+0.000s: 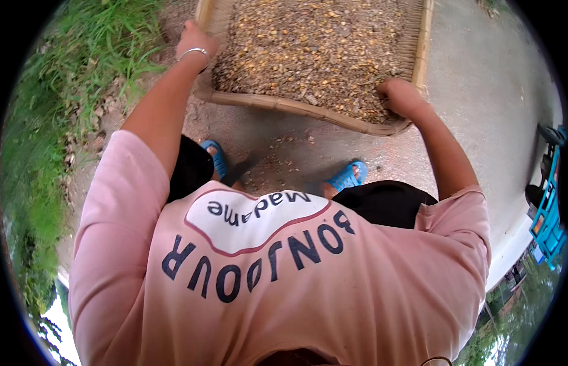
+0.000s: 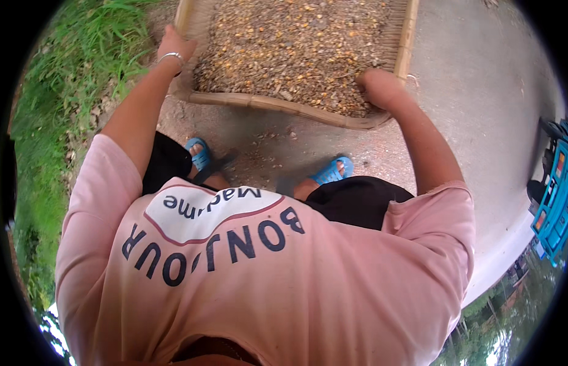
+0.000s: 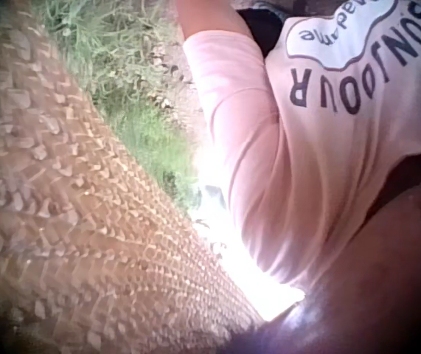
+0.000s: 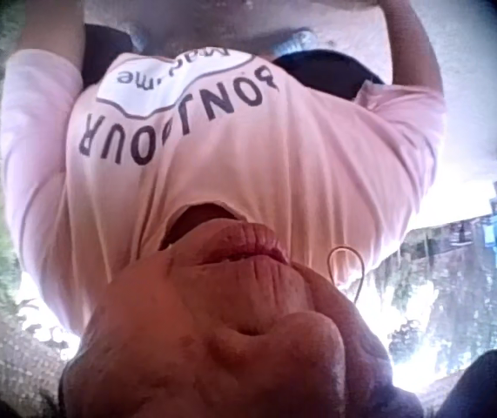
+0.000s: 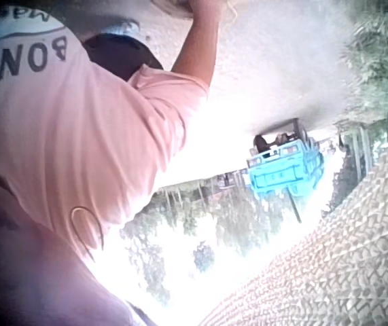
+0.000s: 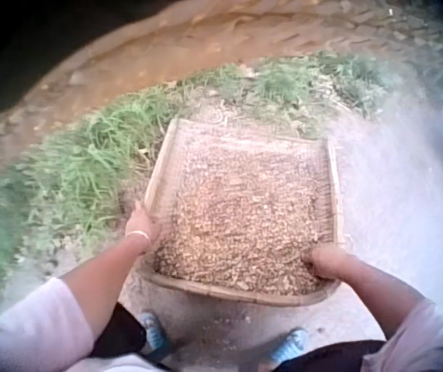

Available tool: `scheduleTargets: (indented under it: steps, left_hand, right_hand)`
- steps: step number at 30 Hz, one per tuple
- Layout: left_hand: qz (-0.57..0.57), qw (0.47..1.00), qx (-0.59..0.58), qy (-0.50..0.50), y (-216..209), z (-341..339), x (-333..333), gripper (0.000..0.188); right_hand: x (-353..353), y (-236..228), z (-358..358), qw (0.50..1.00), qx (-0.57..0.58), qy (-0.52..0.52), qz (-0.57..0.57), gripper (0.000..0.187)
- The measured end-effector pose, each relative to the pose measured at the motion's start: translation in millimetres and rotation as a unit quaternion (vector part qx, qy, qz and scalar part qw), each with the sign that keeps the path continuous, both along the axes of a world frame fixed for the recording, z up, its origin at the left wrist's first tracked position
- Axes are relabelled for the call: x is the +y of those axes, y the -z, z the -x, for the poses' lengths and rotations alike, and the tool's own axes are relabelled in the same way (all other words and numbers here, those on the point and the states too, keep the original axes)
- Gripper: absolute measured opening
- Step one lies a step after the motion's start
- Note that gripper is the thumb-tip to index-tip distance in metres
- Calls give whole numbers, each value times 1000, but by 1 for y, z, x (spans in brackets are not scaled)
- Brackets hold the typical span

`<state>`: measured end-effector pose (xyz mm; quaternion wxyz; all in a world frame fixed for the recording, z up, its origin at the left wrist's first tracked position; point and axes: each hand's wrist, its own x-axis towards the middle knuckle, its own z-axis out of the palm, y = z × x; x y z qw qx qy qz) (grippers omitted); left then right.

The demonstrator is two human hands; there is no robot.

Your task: The person manually winnows grain in a large woven tray outdoors. They repeatedly sift the grain with their hands to remove debris and shake the tray to separate lighter chaff from the heavier kernels.

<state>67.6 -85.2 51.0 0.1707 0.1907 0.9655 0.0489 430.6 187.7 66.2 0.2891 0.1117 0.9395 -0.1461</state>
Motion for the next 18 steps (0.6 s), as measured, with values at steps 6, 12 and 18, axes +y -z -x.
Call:
scheduleTargets:
  steps: [6,12,18]
  left_hand:
    - [-2,1000,18,-25,-8,-18,0,69]
    - [-9,997,12,-70,-20,-34,-3,71]
    - [-69,997,-6,-35,-28,-35,-17,63]
  right_hand:
    - [-30,-19,50,912,-25,249,325,18]
    - [-113,1,105,973,21,103,204,21]
    - [-117,-4,112,997,3,-50,67,20]
